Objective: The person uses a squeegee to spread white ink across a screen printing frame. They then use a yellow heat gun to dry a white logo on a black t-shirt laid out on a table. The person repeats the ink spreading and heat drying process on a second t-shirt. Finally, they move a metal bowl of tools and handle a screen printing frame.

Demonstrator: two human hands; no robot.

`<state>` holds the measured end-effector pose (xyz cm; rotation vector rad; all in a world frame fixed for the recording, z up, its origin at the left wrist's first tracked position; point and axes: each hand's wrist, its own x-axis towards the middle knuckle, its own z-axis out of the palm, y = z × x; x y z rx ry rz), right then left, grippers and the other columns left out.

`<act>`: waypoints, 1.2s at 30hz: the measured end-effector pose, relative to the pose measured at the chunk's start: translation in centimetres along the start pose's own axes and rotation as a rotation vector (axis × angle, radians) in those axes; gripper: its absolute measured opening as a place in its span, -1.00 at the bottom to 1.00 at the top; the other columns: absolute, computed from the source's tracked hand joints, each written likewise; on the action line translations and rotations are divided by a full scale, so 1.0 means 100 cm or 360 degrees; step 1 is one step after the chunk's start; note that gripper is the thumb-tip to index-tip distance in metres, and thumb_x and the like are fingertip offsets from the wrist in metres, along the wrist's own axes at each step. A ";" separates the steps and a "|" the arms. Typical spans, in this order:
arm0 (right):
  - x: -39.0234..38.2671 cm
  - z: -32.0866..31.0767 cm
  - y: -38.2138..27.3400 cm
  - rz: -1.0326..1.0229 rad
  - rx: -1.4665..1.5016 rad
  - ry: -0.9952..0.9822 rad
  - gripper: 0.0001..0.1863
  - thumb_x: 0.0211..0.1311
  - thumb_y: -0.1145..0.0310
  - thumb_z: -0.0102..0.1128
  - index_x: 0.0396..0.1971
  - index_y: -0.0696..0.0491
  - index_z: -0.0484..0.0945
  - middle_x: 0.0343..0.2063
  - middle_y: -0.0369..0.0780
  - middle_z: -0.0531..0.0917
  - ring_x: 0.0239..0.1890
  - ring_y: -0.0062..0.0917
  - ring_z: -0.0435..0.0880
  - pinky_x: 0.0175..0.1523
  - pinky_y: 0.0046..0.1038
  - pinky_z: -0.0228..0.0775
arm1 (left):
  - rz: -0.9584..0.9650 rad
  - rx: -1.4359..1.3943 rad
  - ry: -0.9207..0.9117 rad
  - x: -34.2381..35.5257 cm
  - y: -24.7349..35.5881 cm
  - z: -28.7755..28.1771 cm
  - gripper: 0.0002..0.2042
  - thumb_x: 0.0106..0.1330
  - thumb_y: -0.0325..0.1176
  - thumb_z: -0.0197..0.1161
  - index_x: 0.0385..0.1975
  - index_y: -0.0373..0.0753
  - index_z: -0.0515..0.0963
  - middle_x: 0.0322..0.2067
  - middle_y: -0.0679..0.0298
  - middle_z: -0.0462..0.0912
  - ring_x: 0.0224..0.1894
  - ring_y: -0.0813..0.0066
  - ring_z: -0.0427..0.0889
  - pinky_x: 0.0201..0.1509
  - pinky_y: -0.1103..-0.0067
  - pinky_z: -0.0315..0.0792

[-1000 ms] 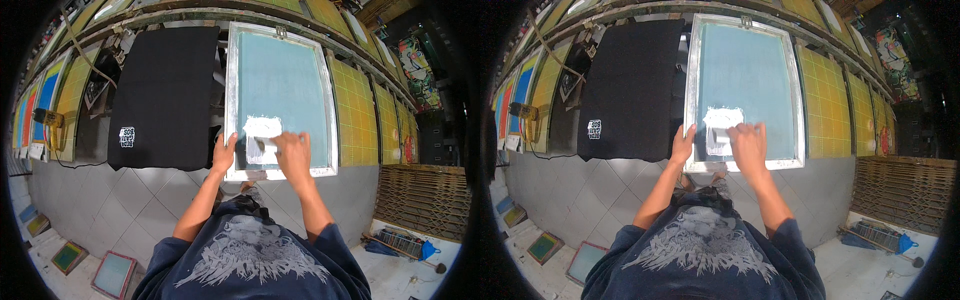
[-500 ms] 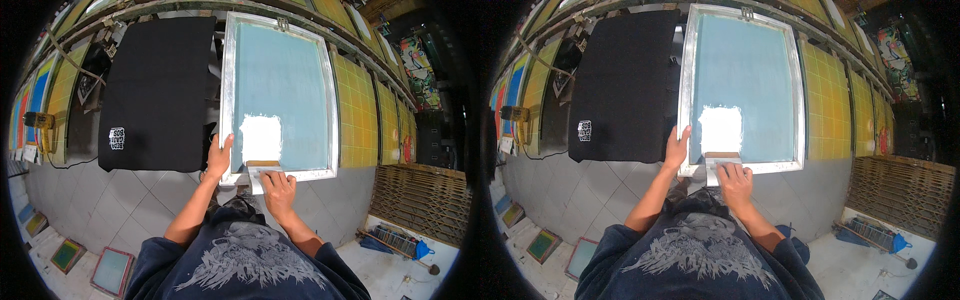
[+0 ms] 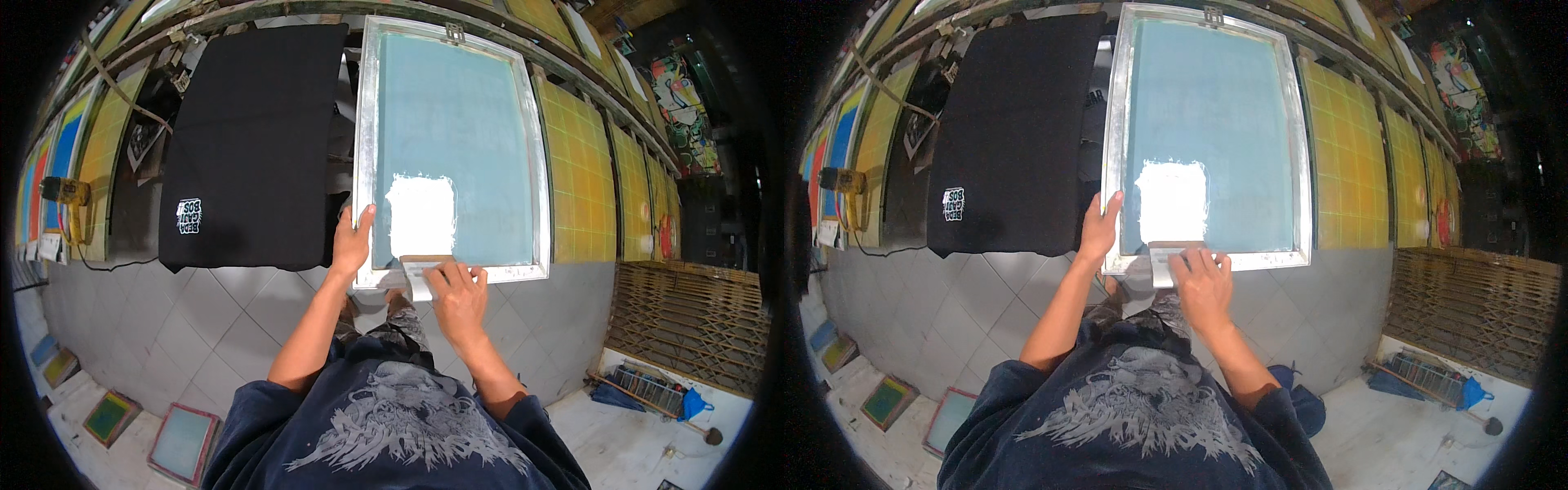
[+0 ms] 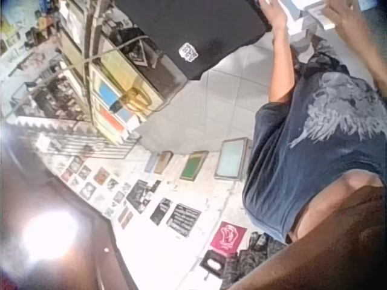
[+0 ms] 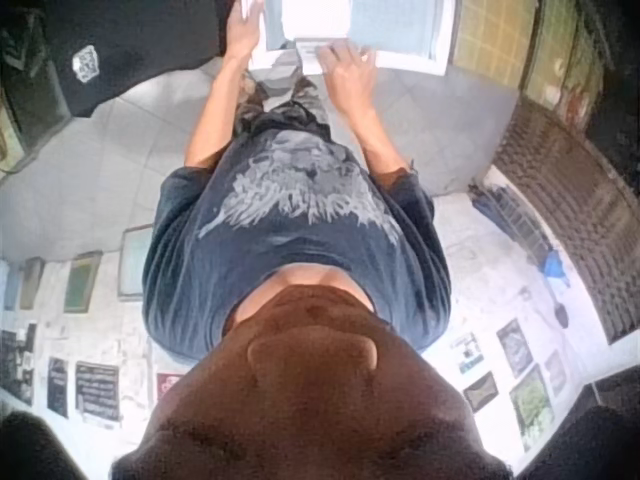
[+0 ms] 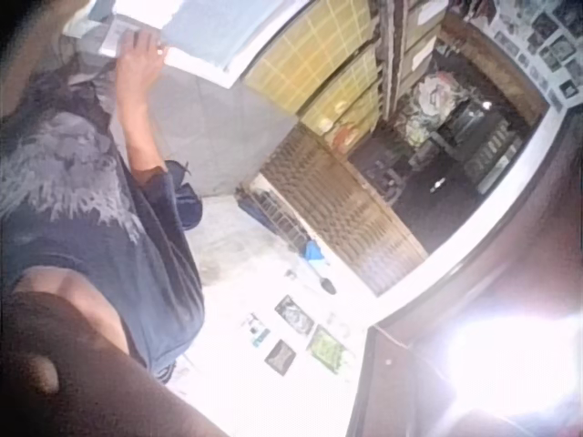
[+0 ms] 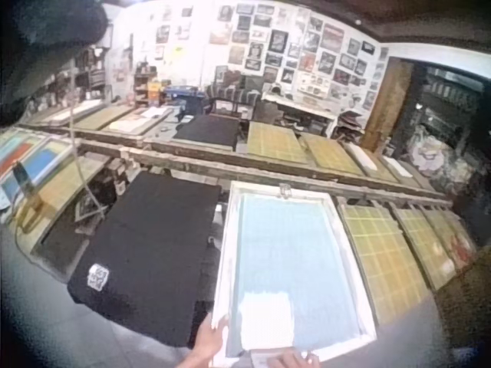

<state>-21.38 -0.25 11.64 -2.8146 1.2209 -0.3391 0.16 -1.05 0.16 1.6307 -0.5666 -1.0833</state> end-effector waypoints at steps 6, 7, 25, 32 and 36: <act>0.004 0.030 -0.004 0.0007 -0.0048 0.0097 -0.73 0.09 0.47 0.22 -0.17 0.00 0.67 -0.24 -0.31 0.61 -0.12 -0.41 0.58 -0.01 -0.26 0.31 | -0.0001 0.0005 0.0021 -0.007 -0.009 -0.001 -0.49 0.55 0.02 0.19 0.07 -0.43 0.51 -0.09 0.01 0.68 -0.05 0.30 0.62 0.10 0.40 0.47; 0.016 0.036 0.001 0.0005 -0.0048 0.0126 -0.73 0.08 0.48 0.21 -0.17 0.01 0.67 -0.24 -0.30 0.60 -0.13 -0.40 0.58 -0.02 -0.27 0.31 | 0.0003 0.0007 0.0015 -0.006 -0.009 -0.001 -0.49 0.55 0.01 0.19 0.07 -0.43 0.51 -0.09 0.01 0.67 -0.04 0.30 0.62 0.11 0.40 0.47; 0.027 -0.016 0.004 -0.0064 -0.0026 -0.0175 -0.48 0.14 0.51 0.22 0.17 0.02 0.55 -0.07 -0.17 0.58 0.07 -0.29 0.53 0.26 -0.09 0.25 | 0.0013 0.0104 0.0059 -0.003 0.004 -0.001 -0.43 0.52 0.06 0.20 0.14 -0.43 0.52 -0.02 -0.01 0.69 0.03 0.25 0.63 0.19 0.39 0.44; -0.015 -0.001 0.000 0.0037 0.0184 -0.0454 -0.16 0.12 0.40 0.33 0.47 0.04 0.28 0.10 0.00 0.49 0.26 -0.11 0.42 0.42 0.02 0.14 | -0.0034 -0.0022 -0.0023 -0.004 0.007 0.002 -0.44 0.52 0.01 0.23 0.22 -0.40 0.51 0.01 0.05 0.71 0.03 0.34 0.63 0.18 0.44 0.45; -0.001 -0.052 0.030 0.0232 0.0603 -0.0360 -0.13 0.17 0.15 0.42 0.45 0.10 0.29 0.20 0.09 0.46 0.33 0.00 0.38 0.43 0.02 0.19 | -0.0039 0.0121 0.0138 -0.002 -0.012 -0.003 -0.38 0.51 0.07 0.20 0.32 -0.36 0.47 0.08 0.03 0.69 0.09 0.29 0.65 0.22 0.43 0.45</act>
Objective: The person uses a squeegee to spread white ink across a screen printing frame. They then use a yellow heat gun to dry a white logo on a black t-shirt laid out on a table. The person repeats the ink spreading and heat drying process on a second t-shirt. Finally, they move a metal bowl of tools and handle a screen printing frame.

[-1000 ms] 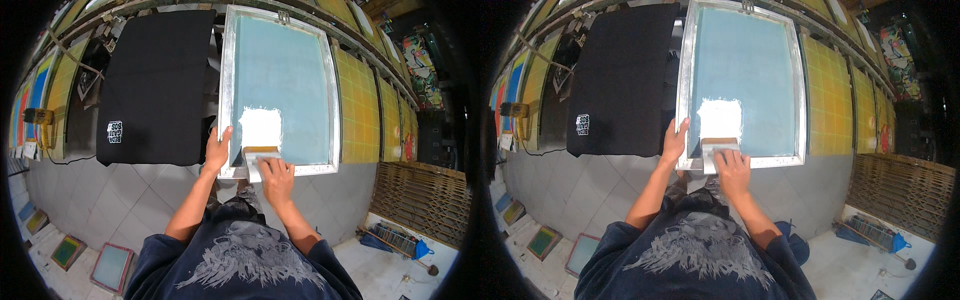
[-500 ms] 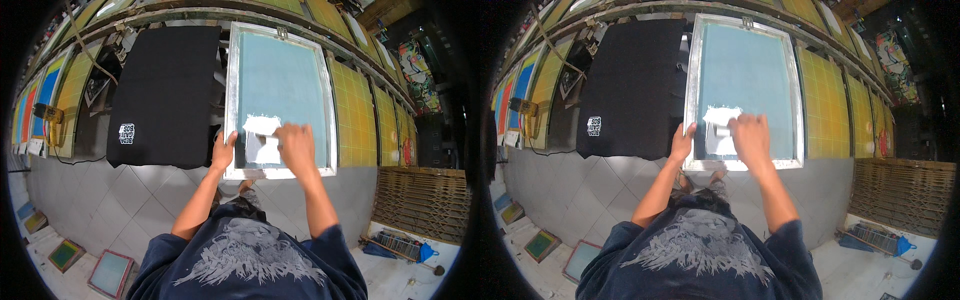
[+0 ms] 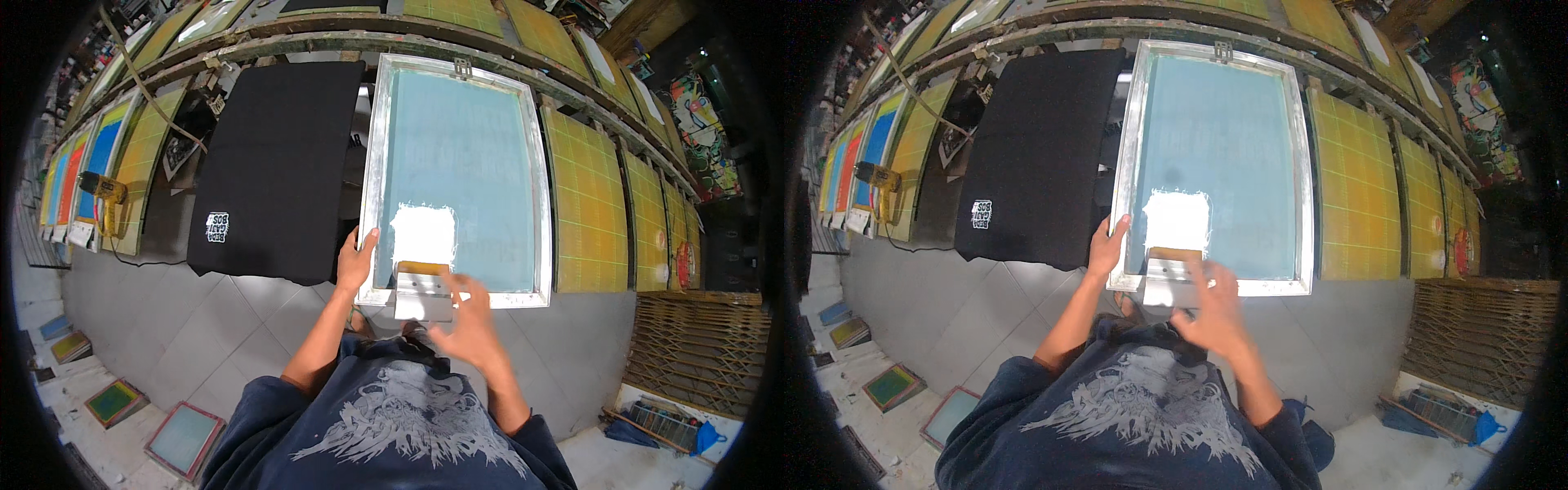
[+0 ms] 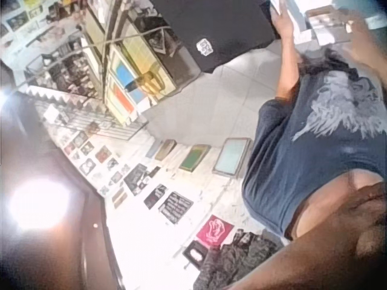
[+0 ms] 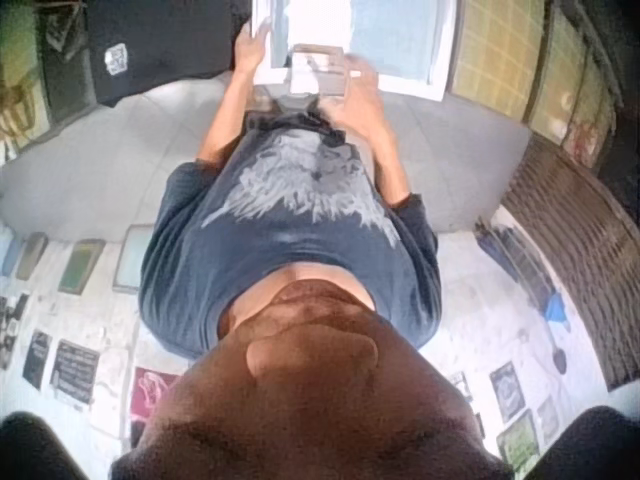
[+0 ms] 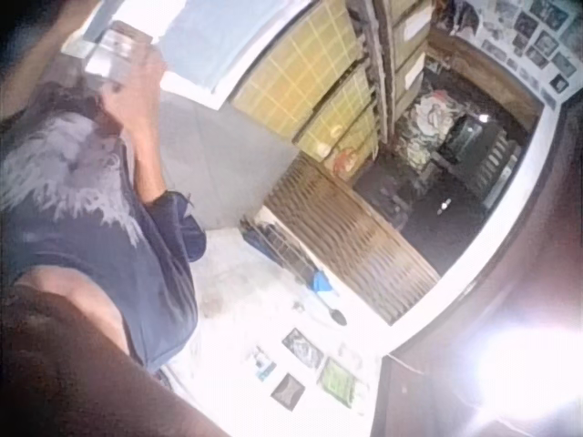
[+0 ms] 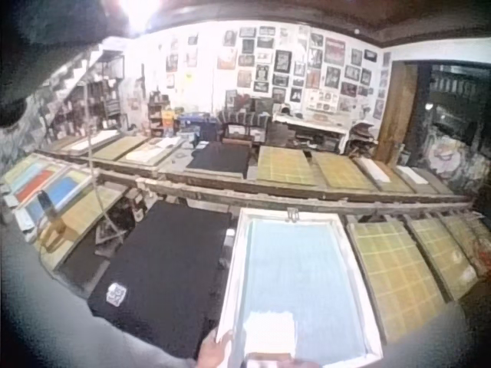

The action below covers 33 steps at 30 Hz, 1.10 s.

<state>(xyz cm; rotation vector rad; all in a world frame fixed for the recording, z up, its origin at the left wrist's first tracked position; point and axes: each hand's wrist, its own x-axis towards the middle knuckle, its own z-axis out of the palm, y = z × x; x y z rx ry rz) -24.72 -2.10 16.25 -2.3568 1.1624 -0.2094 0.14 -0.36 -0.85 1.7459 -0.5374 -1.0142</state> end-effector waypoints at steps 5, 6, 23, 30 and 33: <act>0.005 -0.045 0.149 0.0786 -0.0228 0.0731 -0.23 0.44 -0.09 0.18 0.32 0.30 0.39 0.17 0.22 0.51 0.24 0.12 0.49 0.38 -0.03 0.31 | -0.0076 0.0366 0.0250 -0.021 0.027 -0.004 -0.41 0.57 0.07 0.11 0.24 -0.43 0.52 -0.01 -0.03 0.71 0.06 0.35 0.66 0.21 0.49 0.44; 0.000 -0.049 0.176 0.1025 -0.0232 0.0647 -0.22 0.47 -0.11 0.12 0.33 0.33 0.37 0.20 0.22 0.50 0.27 0.13 0.48 0.39 -0.04 0.30 | -0.0094 0.0395 0.0187 -0.029 0.027 -0.006 -0.40 0.55 0.08 0.12 0.23 -0.41 0.53 -0.01 -0.04 0.72 0.05 0.29 0.67 0.21 0.47 0.45; 0.044 -0.063 0.228 0.1089 0.0859 0.0726 -0.14 0.47 -0.25 0.04 0.28 0.36 0.46 0.22 0.21 0.56 0.34 0.01 0.49 0.43 -0.19 0.24 | 0.0136 0.0355 0.0228 -0.053 0.068 -0.004 -0.52 0.58 -0.05 0.16 0.10 -0.45 0.60 -0.25 0.18 0.74 -0.26 0.55 0.61 -0.11 0.50 0.52; 0.036 -0.048 0.293 0.0950 0.0813 0.0968 -0.37 0.52 -0.04 0.13 0.07 0.34 0.61 0.03 0.08 0.70 0.14 -0.21 0.66 0.28 -0.28 0.39 | 0.0324 0.0264 0.0381 -0.052 0.059 0.038 -0.56 0.54 -0.13 0.21 0.18 -0.38 0.58 -0.14 0.07 0.77 -0.11 0.42 0.71 0.03 0.49 0.54; -0.007 -0.035 0.328 0.1013 0.0785 0.1084 -0.43 0.56 0.01 0.10 0.03 0.33 0.63 -0.01 0.03 0.73 0.06 -0.26 0.68 0.23 -0.29 0.43 | 0.0304 0.0276 0.0361 -0.092 0.076 0.061 -0.57 0.52 -0.18 0.24 0.21 -0.36 0.56 -0.08 0.06 0.77 -0.08 0.42 0.71 0.08 0.49 0.53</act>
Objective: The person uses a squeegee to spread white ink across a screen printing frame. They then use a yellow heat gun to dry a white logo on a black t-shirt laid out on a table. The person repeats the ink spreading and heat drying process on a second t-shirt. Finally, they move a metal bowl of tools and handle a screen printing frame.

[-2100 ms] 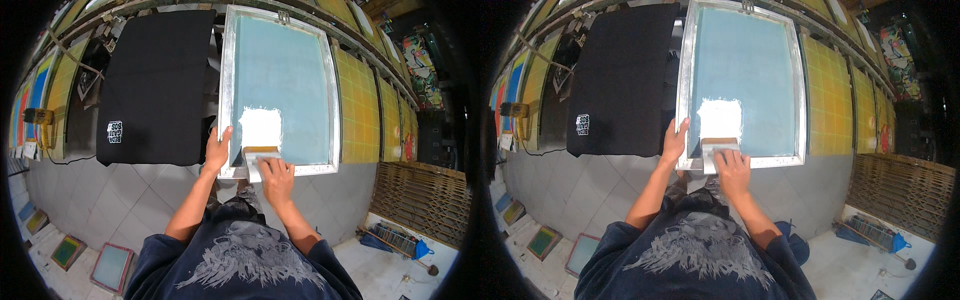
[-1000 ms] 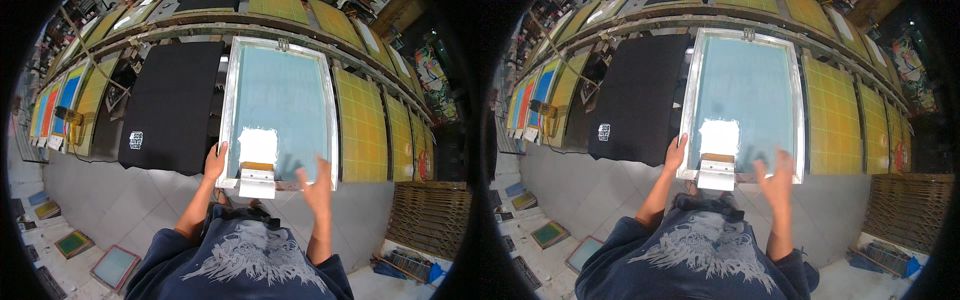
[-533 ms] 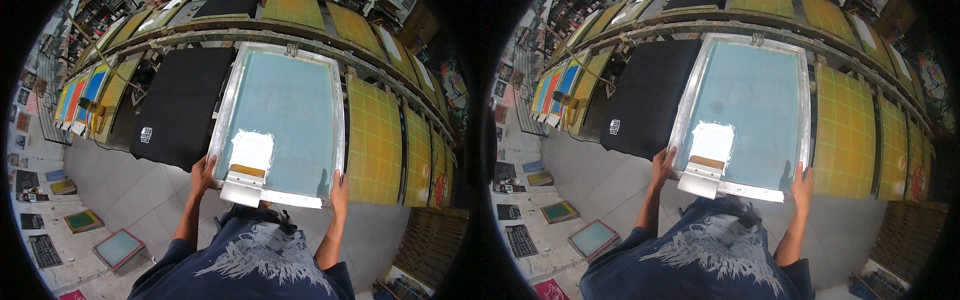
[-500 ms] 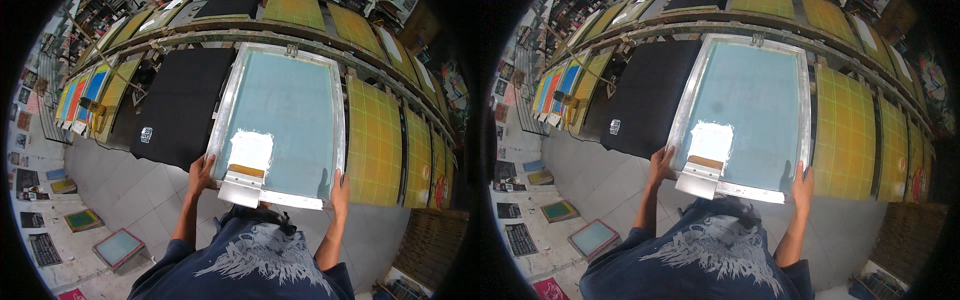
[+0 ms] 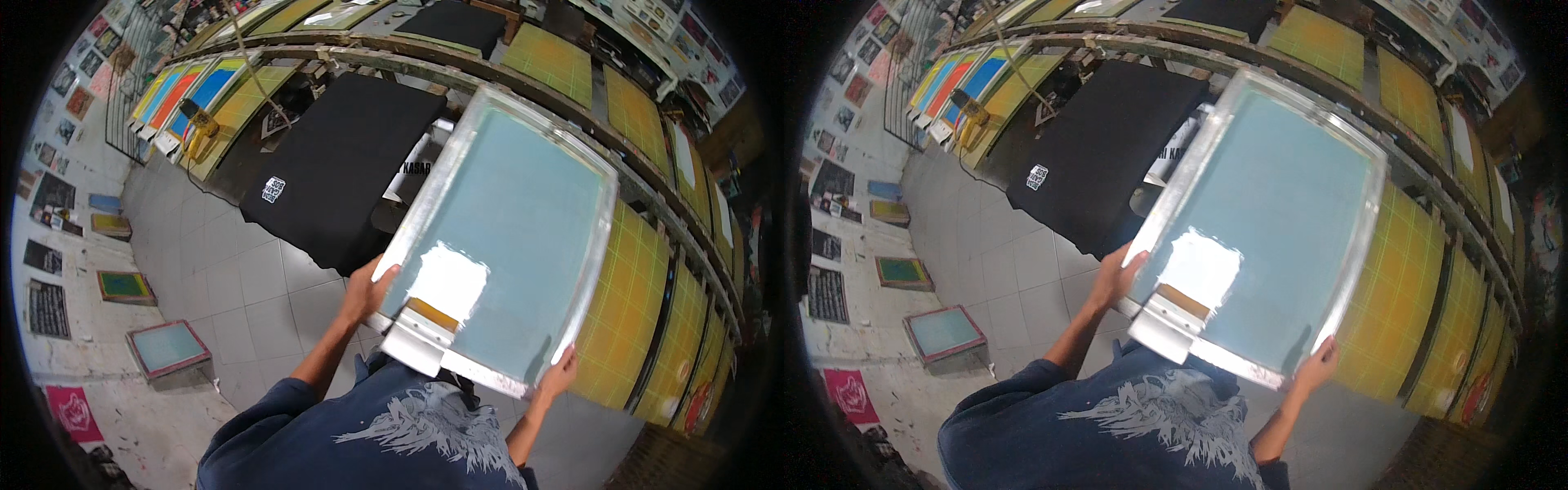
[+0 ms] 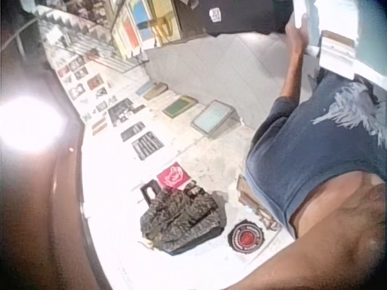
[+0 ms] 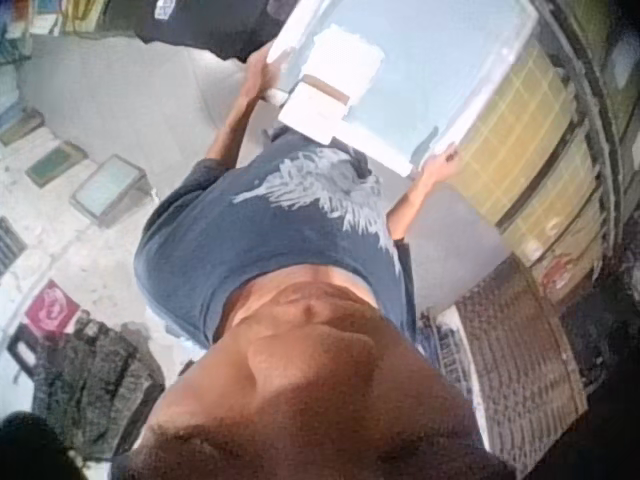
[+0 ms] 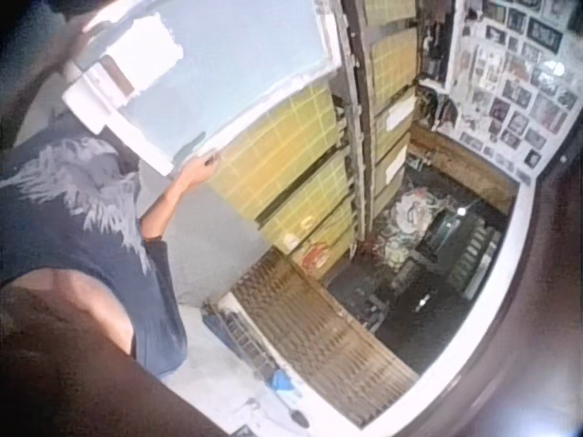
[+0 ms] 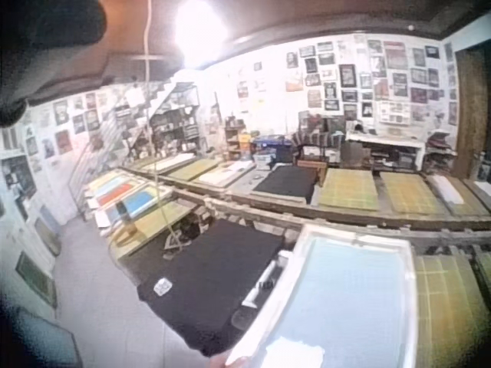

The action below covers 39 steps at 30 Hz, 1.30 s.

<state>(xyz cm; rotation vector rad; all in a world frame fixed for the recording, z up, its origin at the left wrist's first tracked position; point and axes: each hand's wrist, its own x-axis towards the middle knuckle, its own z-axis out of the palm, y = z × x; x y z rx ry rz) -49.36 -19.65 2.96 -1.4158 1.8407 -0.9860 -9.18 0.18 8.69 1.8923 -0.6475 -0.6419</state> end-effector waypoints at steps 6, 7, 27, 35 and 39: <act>0.086 -0.123 0.052 -0.0008 -0.0190 0.0150 -0.34 0.60 -0.09 -0.01 0.09 0.32 0.63 -0.05 -0.03 0.76 -0.06 -0.41 0.67 0.11 -0.38 0.46 | 0.0087 -0.0133 -0.0050 -0.038 0.052 0.131 -0.41 0.47 -0.10 0.30 0.28 -0.49 0.46 0.10 -0.25 0.64 0.13 0.19 0.72 0.16 0.43 0.54; 0.108 -0.146 0.058 0.0014 -0.0213 0.0189 -0.32 0.60 -0.11 -0.01 0.10 0.31 0.64 -0.05 -0.01 0.77 -0.07 -0.38 0.68 0.09 -0.37 0.47 | 0.0209 -0.0155 -0.0025 -0.047 0.056 0.167 -0.43 0.49 -0.12 0.28 0.27 -0.52 0.46 0.08 -0.28 0.64 0.14 0.03 0.71 0.16 0.40 0.53; 0.430 -0.380 0.250 -0.0634 -0.0960 0.0513 -0.51 0.47 0.00 0.25 -0.21 0.22 0.76 -0.38 0.00 0.79 -0.37 -0.12 0.73 -0.24 -0.18 0.57 | 0.0157 0.0465 -0.0406 -0.161 0.132 0.532 -0.41 0.49 -0.05 0.21 0.40 -0.28 0.39 0.09 -0.14 0.52 0.17 -0.08 0.48 0.28 0.20 0.37; 0.397 -0.364 0.188 -0.0821 -0.0918 0.0442 -0.51 0.44 0.00 0.26 -0.20 0.23 0.76 -0.43 0.02 0.76 -0.40 -0.05 0.71 -0.27 -0.10 0.57 | 0.0243 0.0677 -0.0209 -0.167 0.124 0.556 -0.43 0.45 -0.01 0.25 0.34 -0.25 0.48 0.08 0.00 0.51 0.19 0.05 0.44 0.28 0.23 0.33; 0.372 -0.363 0.160 -0.0661 -0.1163 0.0431 -0.44 0.44 -0.04 0.23 -0.14 0.27 0.73 -0.29 0.12 0.75 -0.26 0.01 0.72 -0.15 -0.06 0.57 | 0.0310 0.0660 -0.0157 -0.164 0.124 0.557 -0.44 0.44 -0.02 0.27 0.32 -0.24 0.51 0.05 0.05 0.49 0.17 0.09 0.44 0.25 0.26 0.36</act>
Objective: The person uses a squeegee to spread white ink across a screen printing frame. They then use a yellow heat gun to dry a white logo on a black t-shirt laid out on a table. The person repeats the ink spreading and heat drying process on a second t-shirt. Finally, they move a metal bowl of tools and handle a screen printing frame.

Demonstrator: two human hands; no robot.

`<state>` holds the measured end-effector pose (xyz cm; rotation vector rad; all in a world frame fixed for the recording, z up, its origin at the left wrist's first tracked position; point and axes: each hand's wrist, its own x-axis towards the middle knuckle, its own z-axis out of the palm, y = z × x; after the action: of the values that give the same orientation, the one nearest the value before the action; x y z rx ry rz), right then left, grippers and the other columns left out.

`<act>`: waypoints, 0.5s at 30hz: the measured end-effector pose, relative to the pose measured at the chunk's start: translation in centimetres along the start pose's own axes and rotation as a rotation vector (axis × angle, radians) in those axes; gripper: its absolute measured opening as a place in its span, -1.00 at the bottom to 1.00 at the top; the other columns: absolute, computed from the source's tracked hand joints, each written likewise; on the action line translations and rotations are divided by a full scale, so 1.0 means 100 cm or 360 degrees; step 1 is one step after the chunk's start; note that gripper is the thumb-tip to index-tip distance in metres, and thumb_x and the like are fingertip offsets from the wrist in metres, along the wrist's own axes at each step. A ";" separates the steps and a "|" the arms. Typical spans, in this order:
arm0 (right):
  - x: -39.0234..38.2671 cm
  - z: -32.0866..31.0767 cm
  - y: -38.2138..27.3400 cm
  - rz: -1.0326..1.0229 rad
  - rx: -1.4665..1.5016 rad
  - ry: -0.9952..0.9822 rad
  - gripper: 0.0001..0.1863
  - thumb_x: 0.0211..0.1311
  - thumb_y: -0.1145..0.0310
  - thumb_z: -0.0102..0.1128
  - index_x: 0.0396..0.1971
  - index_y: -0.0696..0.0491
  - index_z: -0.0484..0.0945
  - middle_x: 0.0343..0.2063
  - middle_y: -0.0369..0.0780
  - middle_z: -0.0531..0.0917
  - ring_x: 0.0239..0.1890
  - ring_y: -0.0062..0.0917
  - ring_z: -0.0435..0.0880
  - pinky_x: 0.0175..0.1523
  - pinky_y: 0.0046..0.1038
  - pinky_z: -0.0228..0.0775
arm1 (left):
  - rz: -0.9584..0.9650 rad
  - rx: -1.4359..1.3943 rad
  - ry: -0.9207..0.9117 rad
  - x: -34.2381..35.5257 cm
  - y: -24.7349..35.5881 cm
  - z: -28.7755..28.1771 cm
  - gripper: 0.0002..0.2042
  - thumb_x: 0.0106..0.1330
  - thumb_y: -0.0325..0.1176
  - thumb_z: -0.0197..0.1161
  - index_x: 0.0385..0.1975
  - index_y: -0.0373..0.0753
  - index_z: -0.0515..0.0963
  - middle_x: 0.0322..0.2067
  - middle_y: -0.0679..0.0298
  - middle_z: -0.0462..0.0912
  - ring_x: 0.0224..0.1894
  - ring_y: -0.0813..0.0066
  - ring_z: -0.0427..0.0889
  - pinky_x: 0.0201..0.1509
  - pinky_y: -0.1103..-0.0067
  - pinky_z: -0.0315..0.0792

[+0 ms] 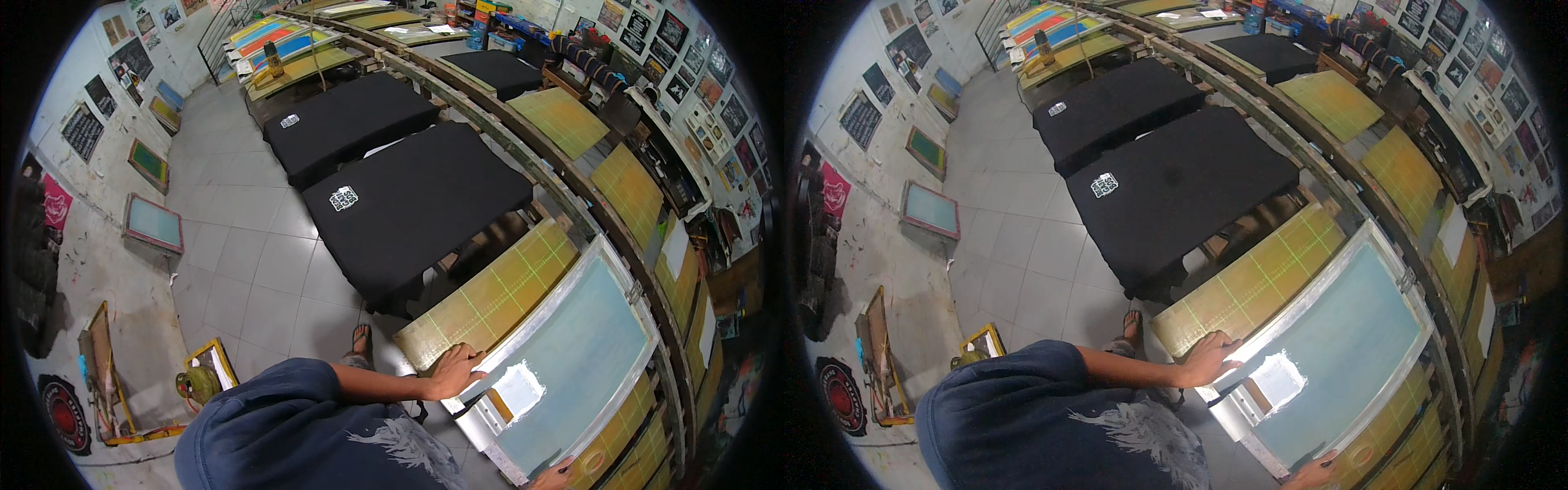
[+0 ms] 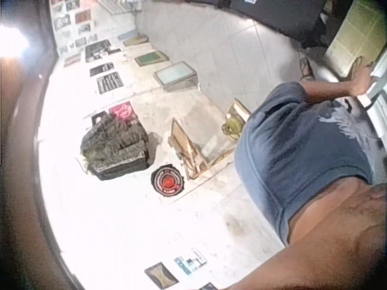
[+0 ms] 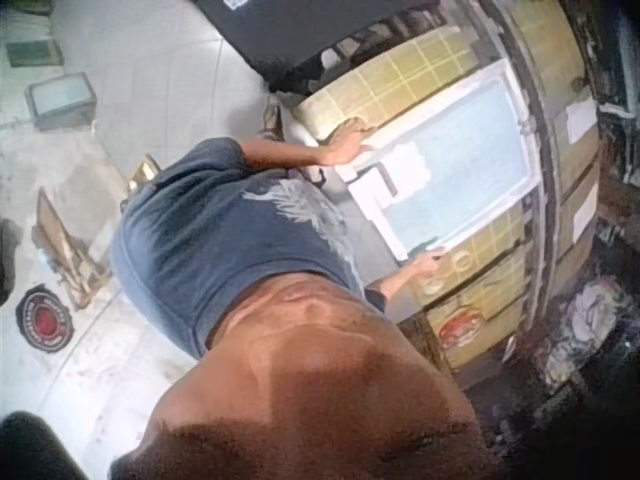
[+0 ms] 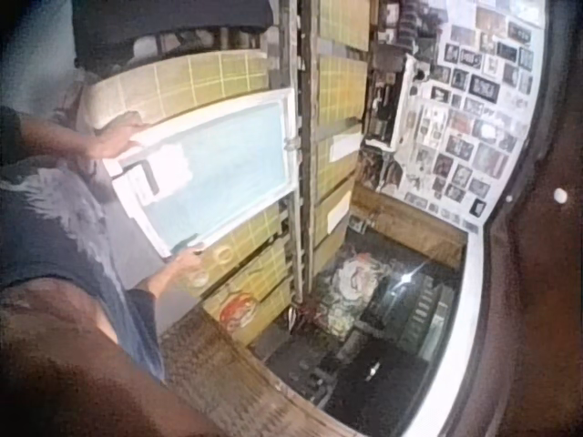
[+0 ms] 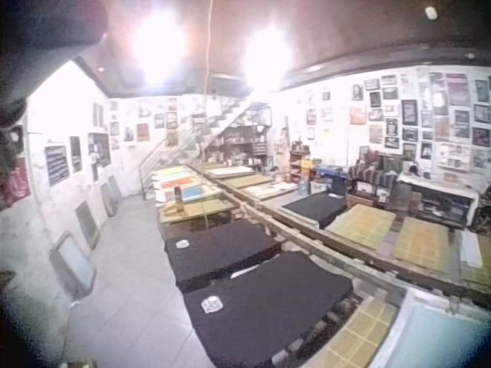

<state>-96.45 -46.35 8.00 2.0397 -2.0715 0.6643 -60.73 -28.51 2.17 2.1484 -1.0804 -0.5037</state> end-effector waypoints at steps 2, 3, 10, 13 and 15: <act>0.003 0.034 0.033 -0.0074 -0.0144 0.0115 -0.41 0.45 -0.06 0.22 -0.10 0.30 0.71 -0.20 0.17 0.74 -0.19 0.03 0.71 -0.08 -0.04 0.57 | 0.0031 -0.0008 -0.0010 0.001 -0.001 0.000 -0.44 0.43 -0.03 0.28 0.32 -0.24 0.51 0.05 0.04 0.50 0.17 0.08 0.44 0.24 0.26 0.37; 0.005 0.039 0.034 -0.0053 -0.0148 0.0206 -0.40 0.45 -0.06 0.22 -0.09 0.31 0.70 -0.19 0.17 0.73 -0.17 0.04 0.71 -0.06 -0.04 0.56 | 0.0060 -0.0045 -0.0014 0.001 -0.002 -0.004 -0.46 0.45 -0.04 0.27 0.31 -0.23 0.52 0.05 0.03 0.52 0.17 0.06 0.46 0.24 0.27 0.38; -0.007 0.046 -0.052 -0.0028 0.0321 0.0197 -0.53 0.51 0.09 0.20 0.11 0.21 0.64 0.02 0.03 0.62 -0.06 -0.18 0.65 0.04 -0.14 0.52 | 0.0111 -0.0488 0.0033 -0.031 -0.045 -0.066 -0.73 0.49 -0.22 0.25 0.02 -0.22 0.72 -0.12 0.06 0.73 -0.06 0.08 0.68 0.06 0.32 0.52; -0.067 0.017 -0.187 -0.0393 0.1026 -0.0041 -0.66 0.45 0.25 0.28 0.00 0.21 0.66 0.00 -0.02 0.59 -0.04 -0.22 0.63 0.02 -0.23 0.53 | -0.0039 -0.0633 0.0219 -0.070 -0.101 -0.101 -0.72 0.48 -0.20 0.25 -0.05 -0.25 0.73 -0.19 0.05 0.74 -0.14 0.08 0.70 -0.03 0.34 0.54; -0.110 0.021 -0.254 -0.0979 0.1279 -0.0123 -0.75 0.37 0.36 0.33 -0.08 0.21 0.66 -0.03 -0.04 0.60 -0.04 -0.26 0.63 0.00 -0.31 0.52 | -0.0190 -0.0743 0.0362 -0.101 -0.136 -0.137 -0.71 0.47 -0.16 0.25 -0.10 -0.25 0.74 -0.26 0.03 0.74 -0.20 0.06 0.72 -0.11 0.35 0.54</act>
<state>-70.56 -36.53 6.61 2.9272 -1.1228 1.4370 -50.90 -9.10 2.47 1.8075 -0.6363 -0.4954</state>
